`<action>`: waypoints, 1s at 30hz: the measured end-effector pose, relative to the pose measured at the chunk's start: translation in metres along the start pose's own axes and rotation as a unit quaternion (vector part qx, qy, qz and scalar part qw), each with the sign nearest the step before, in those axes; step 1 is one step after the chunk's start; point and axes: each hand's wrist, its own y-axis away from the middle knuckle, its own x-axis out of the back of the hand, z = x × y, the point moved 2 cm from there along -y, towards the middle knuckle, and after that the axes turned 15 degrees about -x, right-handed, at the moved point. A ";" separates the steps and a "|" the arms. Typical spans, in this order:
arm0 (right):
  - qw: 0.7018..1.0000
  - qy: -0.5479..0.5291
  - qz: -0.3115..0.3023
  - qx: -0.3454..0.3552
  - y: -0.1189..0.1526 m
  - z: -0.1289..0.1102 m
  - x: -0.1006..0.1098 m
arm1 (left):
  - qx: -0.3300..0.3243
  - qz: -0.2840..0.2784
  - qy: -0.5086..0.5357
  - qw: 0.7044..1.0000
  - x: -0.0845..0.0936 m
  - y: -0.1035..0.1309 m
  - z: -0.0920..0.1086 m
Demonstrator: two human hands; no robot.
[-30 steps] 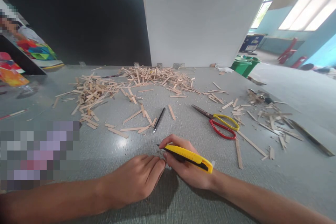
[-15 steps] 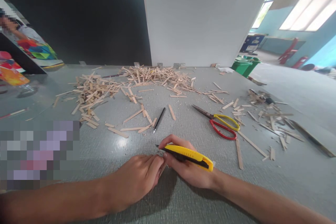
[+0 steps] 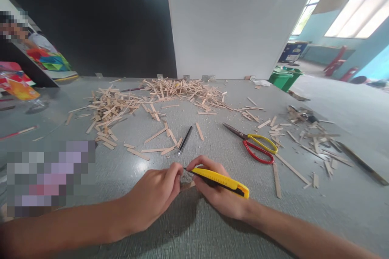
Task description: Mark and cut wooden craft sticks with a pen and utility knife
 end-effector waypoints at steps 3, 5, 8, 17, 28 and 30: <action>0.999 -0.005 0.028 -0.035 0.000 0.004 0.000 | 0.034 -0.023 -0.007 0.999 0.012 -0.006 -0.027; 0.999 0.011 0.042 -0.028 0.000 0.006 0.000 | 0.053 -0.043 -0.009 0.998 0.019 -0.013 -0.053; 0.996 0.055 0.064 0.008 0.000 0.008 0.001 | 0.074 -0.082 0.010 0.994 0.019 -0.021 -0.089; 0.997 0.039 0.055 0.046 -0.001 0.009 0.000 | 0.128 -0.166 0.112 0.971 0.032 -0.012 -0.096; 0.996 0.033 0.053 0.062 -0.004 0.018 -0.002 | 0.164 -0.135 0.280 0.936 0.071 -0.058 -0.134; 0.997 0.028 0.043 0.055 -0.004 0.019 -0.002 | 0.168 -0.126 0.297 0.932 0.065 -0.058 -0.135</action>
